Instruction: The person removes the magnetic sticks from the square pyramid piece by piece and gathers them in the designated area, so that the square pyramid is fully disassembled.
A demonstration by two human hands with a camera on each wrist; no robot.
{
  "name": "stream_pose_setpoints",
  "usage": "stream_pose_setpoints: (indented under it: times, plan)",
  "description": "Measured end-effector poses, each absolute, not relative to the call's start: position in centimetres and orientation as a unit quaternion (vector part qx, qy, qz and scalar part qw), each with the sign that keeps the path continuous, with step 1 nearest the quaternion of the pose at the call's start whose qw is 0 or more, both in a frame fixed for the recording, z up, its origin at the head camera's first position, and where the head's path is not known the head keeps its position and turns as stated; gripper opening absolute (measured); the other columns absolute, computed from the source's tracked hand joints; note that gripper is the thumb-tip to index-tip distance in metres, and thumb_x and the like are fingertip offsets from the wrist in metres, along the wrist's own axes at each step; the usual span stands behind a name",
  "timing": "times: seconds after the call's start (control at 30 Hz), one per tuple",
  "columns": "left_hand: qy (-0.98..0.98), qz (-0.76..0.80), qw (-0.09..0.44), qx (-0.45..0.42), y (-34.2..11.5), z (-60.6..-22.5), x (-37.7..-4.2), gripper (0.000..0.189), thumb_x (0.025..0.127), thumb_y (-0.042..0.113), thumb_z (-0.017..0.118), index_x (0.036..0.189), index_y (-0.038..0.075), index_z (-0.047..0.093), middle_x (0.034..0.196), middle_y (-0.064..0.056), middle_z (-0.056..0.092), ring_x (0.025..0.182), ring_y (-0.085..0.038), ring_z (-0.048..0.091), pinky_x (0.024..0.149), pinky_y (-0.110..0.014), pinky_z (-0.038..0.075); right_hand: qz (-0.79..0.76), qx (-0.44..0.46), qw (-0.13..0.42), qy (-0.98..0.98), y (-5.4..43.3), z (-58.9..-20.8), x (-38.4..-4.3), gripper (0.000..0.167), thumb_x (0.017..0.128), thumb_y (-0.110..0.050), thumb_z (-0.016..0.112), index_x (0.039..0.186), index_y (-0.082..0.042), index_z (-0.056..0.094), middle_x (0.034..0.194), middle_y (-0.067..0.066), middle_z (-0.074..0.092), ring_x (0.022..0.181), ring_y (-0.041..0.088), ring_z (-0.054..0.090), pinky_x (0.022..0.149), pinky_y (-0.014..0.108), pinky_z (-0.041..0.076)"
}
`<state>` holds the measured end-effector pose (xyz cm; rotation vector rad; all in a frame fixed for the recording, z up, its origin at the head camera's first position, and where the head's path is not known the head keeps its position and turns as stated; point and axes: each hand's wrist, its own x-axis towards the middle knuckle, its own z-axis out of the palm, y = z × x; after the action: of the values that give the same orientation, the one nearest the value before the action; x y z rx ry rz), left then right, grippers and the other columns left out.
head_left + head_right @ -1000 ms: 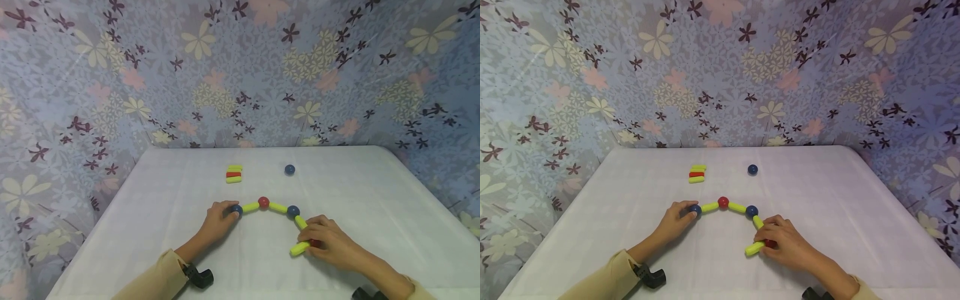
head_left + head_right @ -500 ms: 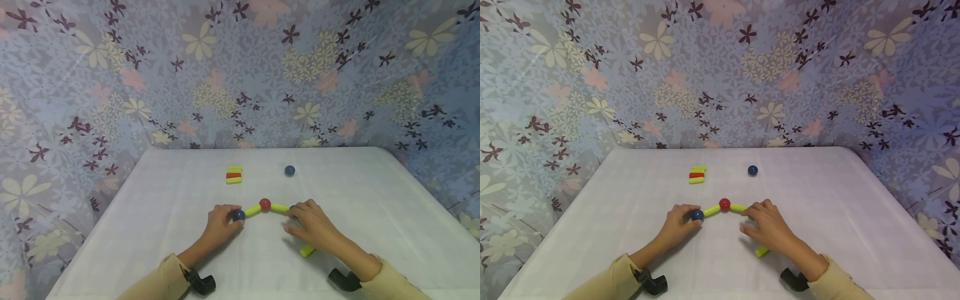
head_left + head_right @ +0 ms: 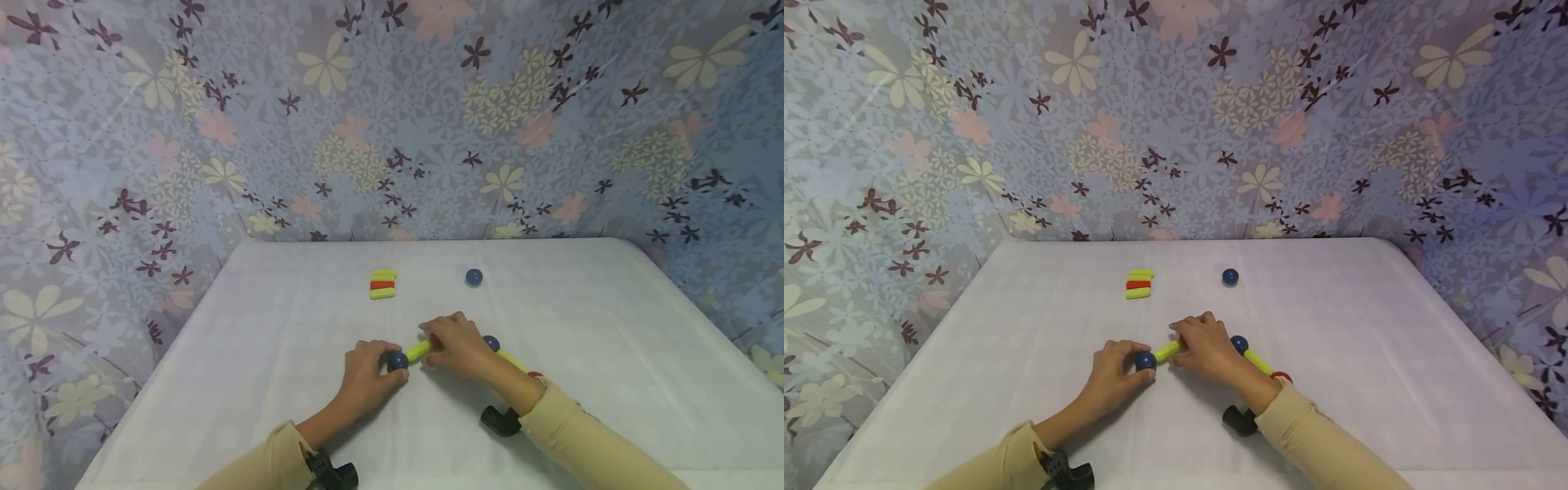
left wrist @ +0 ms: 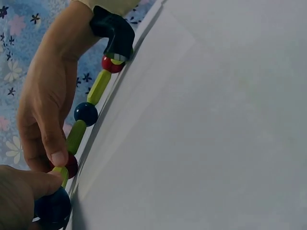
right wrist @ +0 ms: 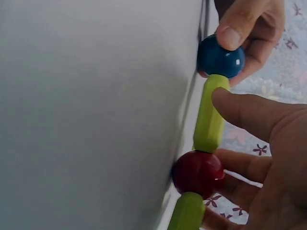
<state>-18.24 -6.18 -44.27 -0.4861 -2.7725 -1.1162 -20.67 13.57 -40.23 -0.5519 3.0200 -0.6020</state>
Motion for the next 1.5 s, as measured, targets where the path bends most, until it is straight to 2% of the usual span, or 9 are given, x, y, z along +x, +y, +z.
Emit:
stream_pose_setpoints:
  times: [0.1, 0.23, 0.37, 0.6, 0.8, 1.03, 1.3, 1.5]
  plan:
    - [-0.915, -0.362, 0.060, -0.167, -6.2, -44.3, -18.1, 0.037, 0.076, 0.028, 0.076, 0.108, 0.015, 0.065, 0.103, 0.000, 0.067, 0.094, -0.015, 0.049, 0.084, -0.036, 0.031, -0.186, -0.185, 0.006, 0.965, 13.7, -40.6, -20.7, 0.053, 0.074, -0.029, 0.077, 0.122, -0.014, 0.062, 0.087, -0.007, 0.057, 0.099, 0.019, 0.047, 0.081, 0.038, 0.038]
    - [-0.915, -0.355, 0.064, -0.181, -6.4, -44.3, -18.2, 0.036, 0.076, 0.027, 0.075, 0.110, 0.015, 0.065, 0.102, 0.000, 0.067, 0.096, -0.015, 0.049, 0.085, -0.036, 0.031, -0.185, -0.189, -0.004, 0.964, 14.1, -40.9, -20.3, 0.047, 0.074, -0.028, 0.077, 0.117, -0.015, 0.065, 0.091, -0.007, 0.059, 0.090, 0.014, 0.045, 0.077, 0.033, 0.036]
    - [-0.915, -0.353, 0.054, -0.191, -6.5, -44.0, -18.5, 0.037, 0.078, 0.023, 0.073, 0.113, 0.015, 0.065, 0.106, -0.001, 0.067, 0.100, -0.017, 0.049, 0.089, -0.040, 0.032, -0.187, -0.196, -0.016, 0.962, 14.8, -41.3, -19.8, 0.038, 0.075, -0.027, 0.077, 0.109, -0.016, 0.068, 0.096, -0.005, 0.064, 0.087, 0.013, 0.045, 0.077, 0.032, 0.037]
    - [-0.906, -0.371, 0.025, -0.204, -6.7, -43.6, -18.8, 0.037, 0.078, 0.020, 0.071, 0.114, 0.014, 0.066, 0.108, -0.002, 0.067, 0.103, -0.019, 0.049, 0.093, -0.044, 0.031, -0.202, -0.223, -0.030, 0.953, 15.8, -41.7, -18.9, 0.028, 0.075, -0.027, 0.078, 0.099, -0.016, 0.071, 0.091, -0.005, 0.066, 0.082, 0.010, 0.044, 0.073, 0.028, 0.035]
    - [-0.902, -0.369, 0.016, -0.222, -6.8, -44.0, -18.6, 0.038, 0.077, 0.025, 0.073, 0.113, 0.015, 0.066, 0.106, 0.000, 0.066, 0.101, -0.018, 0.049, 0.091, -0.042, 0.031, -0.201, -0.247, -0.054, 0.946, 16.1, -41.9, -18.4, 0.025, 0.074, -0.030, 0.078, 0.095, -0.018, 0.073, 0.084, -0.010, 0.065, 0.076, 0.007, 0.040, 0.068, 0.022, 0.032]
    - [-0.919, -0.326, 0.023, -0.220, -6.3, -44.1, -18.5, 0.046, 0.075, 0.035, 0.077, 0.115, 0.017, 0.064, 0.106, 0.000, 0.063, 0.101, -0.017, 0.048, 0.092, -0.042, 0.032, -0.198, -0.252, -0.054, 0.946, 16.2, -41.9, -18.4, 0.019, 0.075, -0.029, 0.077, 0.092, -0.020, 0.074, 0.077, -0.014, 0.061, 0.073, 0.005, 0.038, 0.063, 0.019, 0.030]
    - [-0.921, -0.322, 0.044, -0.216, -6.2, -44.2, -18.5, 0.038, 0.074, 0.033, 0.078, 0.107, 0.018, 0.067, 0.096, 0.003, 0.064, 0.095, -0.014, 0.049, 0.087, -0.038, 0.033, -0.197, -0.256, -0.059, 0.945, 16.4, -42.1, -18.5, 0.017, 0.076, -0.028, 0.076, 0.091, -0.021, 0.074, 0.080, -0.015, 0.064, 0.073, 0.004, 0.039, 0.063, 0.018, 0.032]
    - [-0.907, -0.357, 0.029, -0.220, -6.8, -44.3, -18.7, 0.036, 0.075, 0.029, 0.077, 0.108, 0.017, 0.068, 0.095, 0.004, 0.064, 0.093, -0.013, 0.050, 0.084, -0.034, 0.034, -0.196, -0.257, -0.050, 0.945, 16.4, -42.0, -18.5, 0.015, 0.078, -0.028, 0.074, 0.092, -0.021, 0.074, 0.081, -0.015, 0.064, 0.073, 0.003, 0.039, 0.064, 0.018, 0.033]
